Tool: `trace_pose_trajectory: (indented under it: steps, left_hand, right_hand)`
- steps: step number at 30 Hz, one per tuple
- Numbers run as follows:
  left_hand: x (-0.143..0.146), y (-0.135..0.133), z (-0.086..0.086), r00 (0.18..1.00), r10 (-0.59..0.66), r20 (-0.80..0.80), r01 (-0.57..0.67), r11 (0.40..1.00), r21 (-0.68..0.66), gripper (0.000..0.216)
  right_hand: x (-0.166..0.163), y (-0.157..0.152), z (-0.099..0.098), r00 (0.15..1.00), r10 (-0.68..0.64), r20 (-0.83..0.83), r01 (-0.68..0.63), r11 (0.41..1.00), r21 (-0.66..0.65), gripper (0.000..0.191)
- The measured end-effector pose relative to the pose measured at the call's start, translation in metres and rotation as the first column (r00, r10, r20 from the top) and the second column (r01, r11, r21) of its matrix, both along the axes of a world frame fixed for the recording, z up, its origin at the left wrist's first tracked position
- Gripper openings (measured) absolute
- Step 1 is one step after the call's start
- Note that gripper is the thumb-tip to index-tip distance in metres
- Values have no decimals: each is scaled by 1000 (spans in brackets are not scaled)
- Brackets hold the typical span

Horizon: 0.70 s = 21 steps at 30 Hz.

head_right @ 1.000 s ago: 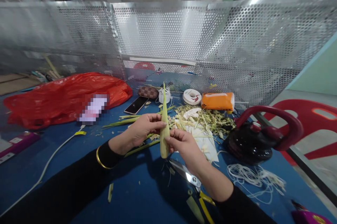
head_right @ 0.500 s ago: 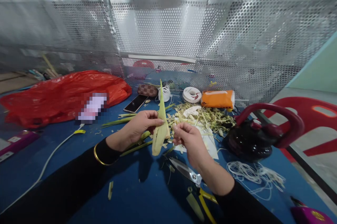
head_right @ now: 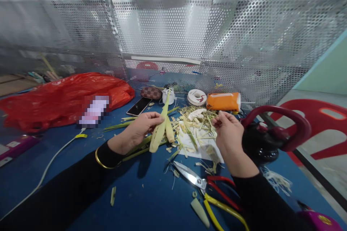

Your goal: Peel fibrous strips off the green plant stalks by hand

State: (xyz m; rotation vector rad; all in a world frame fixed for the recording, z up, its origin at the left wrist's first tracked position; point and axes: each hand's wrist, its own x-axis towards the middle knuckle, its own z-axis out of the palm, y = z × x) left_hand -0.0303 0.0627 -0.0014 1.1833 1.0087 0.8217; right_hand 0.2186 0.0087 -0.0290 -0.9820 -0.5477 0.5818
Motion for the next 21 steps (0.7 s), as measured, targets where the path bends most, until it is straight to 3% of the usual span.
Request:
trace_pose_trajectory:
  steps: [3,6,8,9,11,12,13,14,15,16,18,20,21]
  left_hand:
    - [-6,12,-3,994,102,50,-101,994,-30,17]
    - [-9,18,-4,990,120,74,-118,993,-30,20]
    - [-9,16,-4,993,82,88,-79,996,-36,20]
    - [-7,13,-3,994,52,94,-48,998,-41,20]
    - [-4,5,-1,994,-16,105,21,999,-42,16]
    - [-2,1,0,992,-52,111,56,998,-34,15]
    - [0,-3,1,990,-84,116,87,996,-22,14]
    - [2,-7,2,986,-113,119,116,993,-11,13]
    - [3,-10,3,983,-135,122,136,991,1,13]
    - [4,-12,4,981,-149,123,149,989,12,12]
    - [6,-16,4,979,-164,122,161,986,33,12]
    - [8,-20,5,977,-172,123,167,985,52,12]
    - [9,-21,5,977,-177,121,171,984,59,12]
  right_hand:
    - [6,-1,6,995,-89,45,87,995,44,27]
    - [13,-1,8,974,-196,112,187,979,84,19]
    - [18,-2,6,908,-210,361,224,975,4,11]
    - [19,-3,5,813,-172,556,252,965,-70,9]
    - [17,-7,5,461,-4,887,359,915,-183,6]
    - [12,-10,6,284,59,957,407,896,-176,7]
    - [5,-13,8,161,71,984,424,895,-134,9]
    - [-4,-16,11,95,75,993,400,910,-107,15]
    - [-14,-20,14,93,79,993,352,930,-107,22]
    - [-26,-23,16,144,106,984,275,951,-143,25]
    - [-47,-29,18,366,259,894,34,956,-291,18]
    - [-64,-33,17,598,537,595,-303,839,-452,15]
    - [-70,-34,15,624,662,415,-469,742,-478,17]
